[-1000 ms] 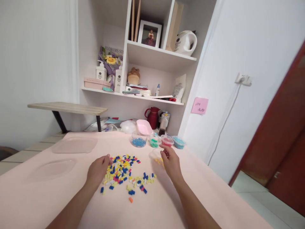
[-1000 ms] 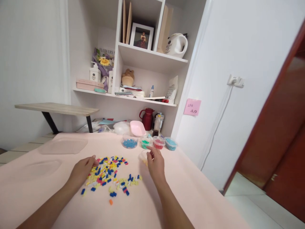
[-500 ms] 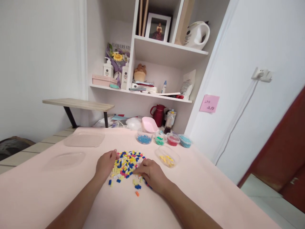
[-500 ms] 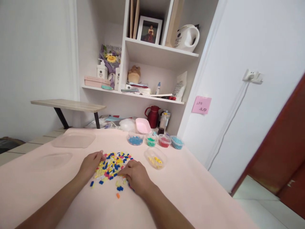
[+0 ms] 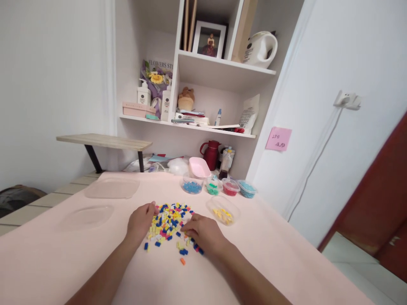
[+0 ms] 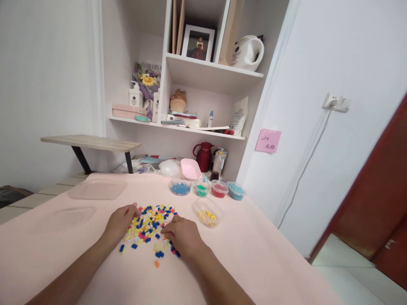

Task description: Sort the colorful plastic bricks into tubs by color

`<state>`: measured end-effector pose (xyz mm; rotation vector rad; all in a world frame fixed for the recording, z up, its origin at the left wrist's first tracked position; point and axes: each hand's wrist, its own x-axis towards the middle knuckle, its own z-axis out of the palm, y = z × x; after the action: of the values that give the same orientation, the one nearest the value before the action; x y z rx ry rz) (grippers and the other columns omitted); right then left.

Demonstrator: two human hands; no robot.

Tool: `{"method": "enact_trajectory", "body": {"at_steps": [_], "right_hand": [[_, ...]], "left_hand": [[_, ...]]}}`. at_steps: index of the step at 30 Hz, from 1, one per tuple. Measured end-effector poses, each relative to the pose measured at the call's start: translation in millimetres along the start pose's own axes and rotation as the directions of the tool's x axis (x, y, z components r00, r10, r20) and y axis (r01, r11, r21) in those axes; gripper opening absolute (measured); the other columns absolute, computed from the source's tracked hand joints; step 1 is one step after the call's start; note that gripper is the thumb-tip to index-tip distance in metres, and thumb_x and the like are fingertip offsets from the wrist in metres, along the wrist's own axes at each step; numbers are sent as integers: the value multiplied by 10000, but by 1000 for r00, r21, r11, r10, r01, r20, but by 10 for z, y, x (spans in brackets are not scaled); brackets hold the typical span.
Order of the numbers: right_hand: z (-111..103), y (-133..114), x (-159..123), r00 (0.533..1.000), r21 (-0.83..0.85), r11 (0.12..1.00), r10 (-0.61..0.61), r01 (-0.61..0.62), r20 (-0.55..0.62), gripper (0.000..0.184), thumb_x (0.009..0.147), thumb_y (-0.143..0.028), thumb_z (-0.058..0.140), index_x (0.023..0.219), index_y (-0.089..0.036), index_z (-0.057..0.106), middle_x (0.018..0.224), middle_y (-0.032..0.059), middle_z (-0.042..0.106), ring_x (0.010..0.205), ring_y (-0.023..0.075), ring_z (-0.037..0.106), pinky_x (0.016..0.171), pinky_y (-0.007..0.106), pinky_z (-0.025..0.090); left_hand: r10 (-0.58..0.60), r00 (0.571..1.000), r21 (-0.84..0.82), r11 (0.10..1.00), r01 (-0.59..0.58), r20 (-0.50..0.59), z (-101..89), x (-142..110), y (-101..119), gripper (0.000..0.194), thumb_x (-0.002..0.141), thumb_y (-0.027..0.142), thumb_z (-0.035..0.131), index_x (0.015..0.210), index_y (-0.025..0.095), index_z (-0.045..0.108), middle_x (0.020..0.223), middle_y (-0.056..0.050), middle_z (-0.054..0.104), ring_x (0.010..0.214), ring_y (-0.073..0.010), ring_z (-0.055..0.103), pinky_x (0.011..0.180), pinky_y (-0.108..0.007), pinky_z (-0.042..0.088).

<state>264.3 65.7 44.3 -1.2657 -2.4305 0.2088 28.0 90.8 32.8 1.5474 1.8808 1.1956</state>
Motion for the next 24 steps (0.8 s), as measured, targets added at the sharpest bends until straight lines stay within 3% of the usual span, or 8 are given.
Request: {"method": "enact_trajectory", "body": {"at_steps": [4,7,12,16,19,21,24], "right_hand": [[38,-62,-12,999,-13,1000,25,-25,-47,218,823,-136,582,842,-292,734,905,3,690,844,156,640,693,225,426],[60,3,-16,989,166,986,42,-18,-139,246,798,-91,563,827,-270,730,907,6,689,837,147,637,744,231,443],[-33,221,29,917,539,841,252,-48,-310,173,805,-183,570,811,-206,741,827,40,667,741,158,616,703,269,486],[-200,234,-19,907,728,684,334,-45,-257,164,799,-282,602,811,-192,738,759,15,632,583,116,544,571,244,475],[-361,202,-121,901,743,669,319,5,-293,180,805,-329,608,820,-203,737,784,15,621,601,116,544,573,243,486],[-481,241,-191,864,707,706,324,51,-385,192,821,-347,600,842,-212,735,830,27,627,653,135,560,608,257,494],[-646,424,-266,740,583,812,370,37,-562,216,850,-365,571,876,-216,726,874,53,647,734,174,574,655,286,486]], "left_hand": [[3,1000,-3,1000,-3,-2,-8,-14,15,421,827,489,402,621,239,671,779,-42,755,765,-255,682,754,-335,454],[2,1000,-9,1000,-2,-9,-7,-9,5,420,827,493,404,628,238,672,796,-42,757,784,-255,678,747,-332,452],[-5,1000,5,1000,5,11,-16,9,3,431,833,504,389,644,240,672,803,-45,755,819,-264,672,748,-339,448],[-29,999,20,999,29,35,-39,18,27,429,820,513,387,664,237,677,829,-54,756,854,-276,670,755,-344,457],[-27,999,34,999,26,38,-54,26,38,437,804,530,384,658,239,676,826,-54,757,870,-282,669,783,-349,463],[-31,999,48,998,29,39,-59,33,38,456,797,553,373,664,243,679,832,-49,758,876,-283,669,797,-354,467],[-43,998,65,997,41,41,-59,45,35,472,781,576,368,676,245,688,857,-46,760,902,-287,665,818,-359,472]]}}
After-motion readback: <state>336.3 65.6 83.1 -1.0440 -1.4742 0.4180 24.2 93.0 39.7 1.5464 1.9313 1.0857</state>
